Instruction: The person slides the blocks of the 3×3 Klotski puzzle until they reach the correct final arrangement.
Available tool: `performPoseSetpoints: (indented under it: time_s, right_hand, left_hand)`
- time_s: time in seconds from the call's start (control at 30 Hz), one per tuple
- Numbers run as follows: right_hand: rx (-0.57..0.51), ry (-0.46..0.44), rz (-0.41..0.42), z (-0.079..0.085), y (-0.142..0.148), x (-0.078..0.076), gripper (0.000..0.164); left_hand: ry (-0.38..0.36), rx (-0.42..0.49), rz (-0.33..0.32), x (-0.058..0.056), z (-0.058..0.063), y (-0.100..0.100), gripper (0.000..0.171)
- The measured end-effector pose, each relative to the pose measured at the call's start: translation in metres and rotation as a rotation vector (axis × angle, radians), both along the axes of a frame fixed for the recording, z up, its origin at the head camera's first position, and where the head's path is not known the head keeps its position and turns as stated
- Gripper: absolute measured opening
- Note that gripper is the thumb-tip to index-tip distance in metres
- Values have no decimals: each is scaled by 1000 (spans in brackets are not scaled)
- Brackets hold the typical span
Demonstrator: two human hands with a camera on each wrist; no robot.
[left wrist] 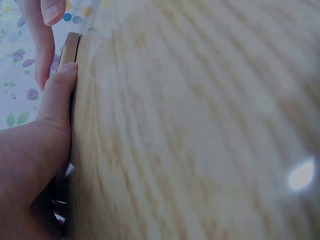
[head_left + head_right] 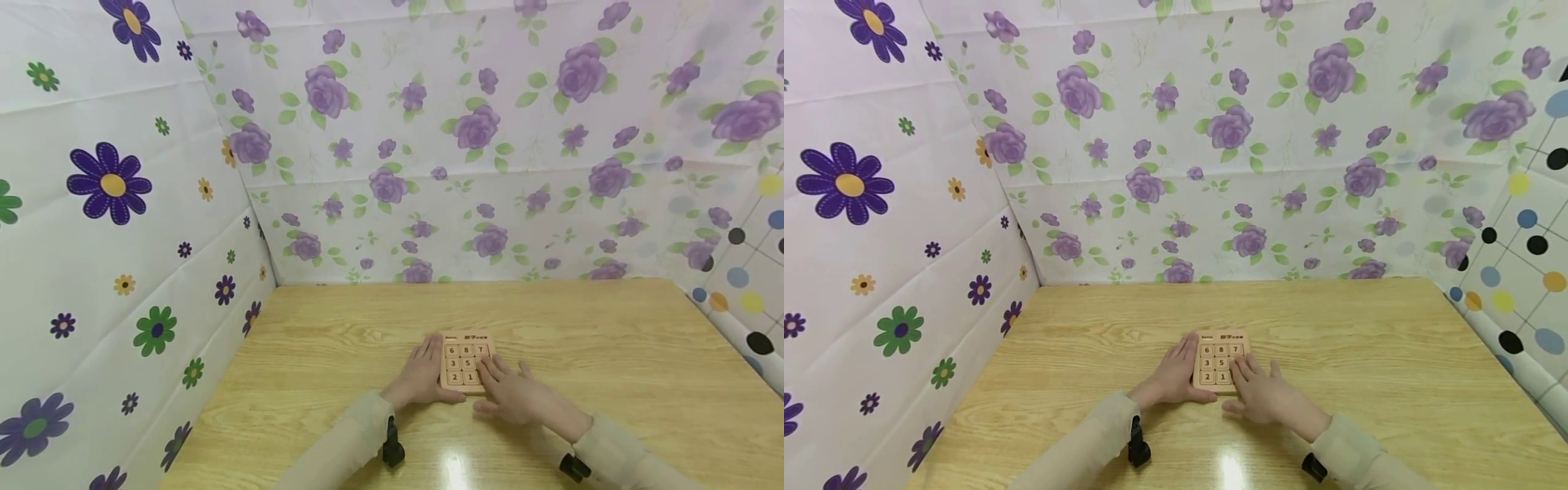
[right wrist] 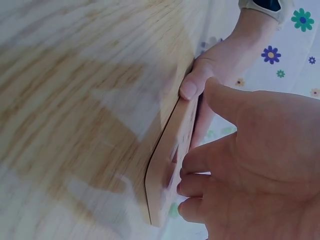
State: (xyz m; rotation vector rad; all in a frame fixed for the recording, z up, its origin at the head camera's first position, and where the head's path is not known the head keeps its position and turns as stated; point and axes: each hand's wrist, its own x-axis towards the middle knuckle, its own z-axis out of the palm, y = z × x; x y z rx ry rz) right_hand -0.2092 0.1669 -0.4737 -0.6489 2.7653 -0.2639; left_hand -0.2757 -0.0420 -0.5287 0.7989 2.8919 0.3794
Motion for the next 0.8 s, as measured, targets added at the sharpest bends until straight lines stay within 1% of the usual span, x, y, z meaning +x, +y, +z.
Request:
performPoseSetpoints:
  time_s: [0.17, 0.4, 0.57, 0.8]
  right_hand:
    - [0, 3, 17, -1, -3, 4, 84]
    - [-4, -6, 27, -5, -8, 10, 84]
    - [-4, -13, 54, -3, -11, 15, 84]
    - [-9, -11, 64, 1, -13, 19, 83]
  left_hand:
    - [-1, -7, 5, 1, 1, 0, 129]
    - [10, -15, 3, 1, 1, -1, 128]
    - [23, -14, 0, 0, -1, 0, 129]
    - [34, -27, 1, -2, -4, 1, 129]
